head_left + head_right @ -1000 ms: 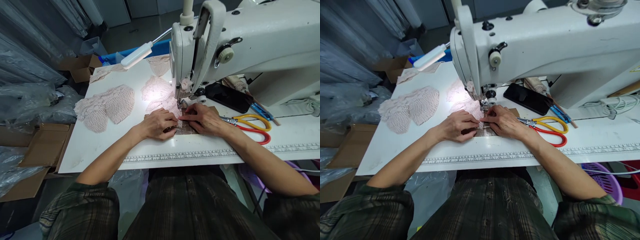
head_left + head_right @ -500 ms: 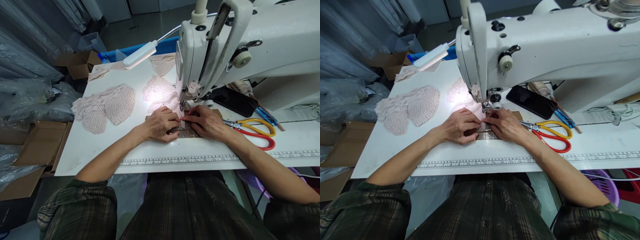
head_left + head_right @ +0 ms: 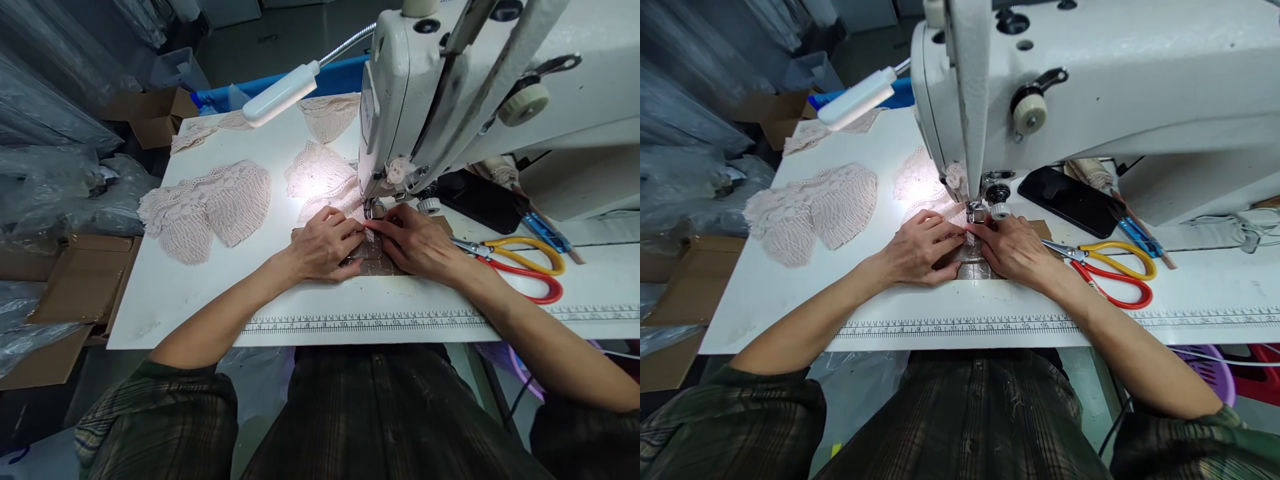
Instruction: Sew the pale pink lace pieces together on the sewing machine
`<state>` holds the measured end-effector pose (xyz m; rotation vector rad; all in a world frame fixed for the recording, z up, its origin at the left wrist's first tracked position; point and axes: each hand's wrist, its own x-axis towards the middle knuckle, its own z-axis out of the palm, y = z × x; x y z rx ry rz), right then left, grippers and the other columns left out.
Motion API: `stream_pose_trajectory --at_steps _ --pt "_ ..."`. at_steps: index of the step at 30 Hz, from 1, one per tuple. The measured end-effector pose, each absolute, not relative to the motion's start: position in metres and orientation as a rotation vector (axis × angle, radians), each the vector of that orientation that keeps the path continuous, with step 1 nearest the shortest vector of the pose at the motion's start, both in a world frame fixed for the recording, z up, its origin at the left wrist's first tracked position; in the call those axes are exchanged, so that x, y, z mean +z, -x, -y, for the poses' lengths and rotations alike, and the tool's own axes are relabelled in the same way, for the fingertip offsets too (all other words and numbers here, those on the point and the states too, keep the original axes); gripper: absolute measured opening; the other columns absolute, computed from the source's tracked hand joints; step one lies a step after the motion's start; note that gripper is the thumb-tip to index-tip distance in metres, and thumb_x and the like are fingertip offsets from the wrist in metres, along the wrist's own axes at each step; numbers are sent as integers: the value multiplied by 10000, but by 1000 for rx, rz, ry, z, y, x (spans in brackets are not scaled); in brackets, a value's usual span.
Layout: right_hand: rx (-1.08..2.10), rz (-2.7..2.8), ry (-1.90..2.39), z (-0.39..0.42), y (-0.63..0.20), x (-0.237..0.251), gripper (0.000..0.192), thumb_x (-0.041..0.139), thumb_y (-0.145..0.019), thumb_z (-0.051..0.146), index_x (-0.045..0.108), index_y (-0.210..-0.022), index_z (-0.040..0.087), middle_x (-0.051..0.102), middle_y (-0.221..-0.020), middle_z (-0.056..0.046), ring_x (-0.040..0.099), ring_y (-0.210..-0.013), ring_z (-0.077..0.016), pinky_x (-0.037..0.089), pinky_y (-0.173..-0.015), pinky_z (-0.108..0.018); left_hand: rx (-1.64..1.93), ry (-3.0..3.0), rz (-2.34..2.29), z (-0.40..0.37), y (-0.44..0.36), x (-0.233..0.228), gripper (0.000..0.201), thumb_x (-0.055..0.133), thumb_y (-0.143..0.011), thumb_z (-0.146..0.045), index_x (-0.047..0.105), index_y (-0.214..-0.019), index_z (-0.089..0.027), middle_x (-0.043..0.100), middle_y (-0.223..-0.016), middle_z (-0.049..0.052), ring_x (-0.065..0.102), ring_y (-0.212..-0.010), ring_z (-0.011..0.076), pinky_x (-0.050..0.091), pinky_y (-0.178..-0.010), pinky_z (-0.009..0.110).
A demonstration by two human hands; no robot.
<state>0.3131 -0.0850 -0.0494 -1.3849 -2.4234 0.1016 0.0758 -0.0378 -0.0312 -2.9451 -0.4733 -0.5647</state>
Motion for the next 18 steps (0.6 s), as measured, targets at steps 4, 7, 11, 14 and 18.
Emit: stream_pose_trajectory --at_steps 4,7,11,14,18 --pt "152 2415 1340 87 -314 -48 433 423 -1008 306 672 -1350 214 627 -1114 -167 583 -995 -289 497 -865 -444 -535 2935 478 36 -76 -33 338 530 -943 -382 704 -1085 -129 725 -1103 116 629 -886 250 479 -916 456" --pt "157 2416 1366 86 -313 -48 436 427 -1007 308 665 -1362 216 636 -1102 -165 586 -976 -290 502 -849 -438 -525 2935 492 34 -76 -34 344 524 -948 -374 690 -1117 -124 715 -1136 126 637 -929 265 471 -932 468" --pt "131 2423 1416 84 -310 -47 441 428 -1003 316 665 -1361 215 647 -1134 -171 593 -949 -289 507 -812 -426 -521 2942 500 31 -75 -37 364 516 -949 -404 678 -1133 -136 708 -1162 123 628 -919 264 467 -925 474" --pt "128 2403 1415 84 -309 -47 448 428 -997 326 670 -1354 204 657 -1128 -173 605 -935 -292 509 -796 -427 -527 2947 518 29 -75 -39 375 524 -943 -406 663 -1169 -141 697 -1205 127 619 -921 264 461 -901 474" --pt "243 2240 1425 86 -315 -45 431 447 -973 297 708 -1301 198 673 -1055 -149 630 -839 -251 507 -729 -381 -556 2941 522 28 -74 -40 395 524 -942 -403 647 -1207 -137 685 -1242 140 623 -952 276 447 -833 448"
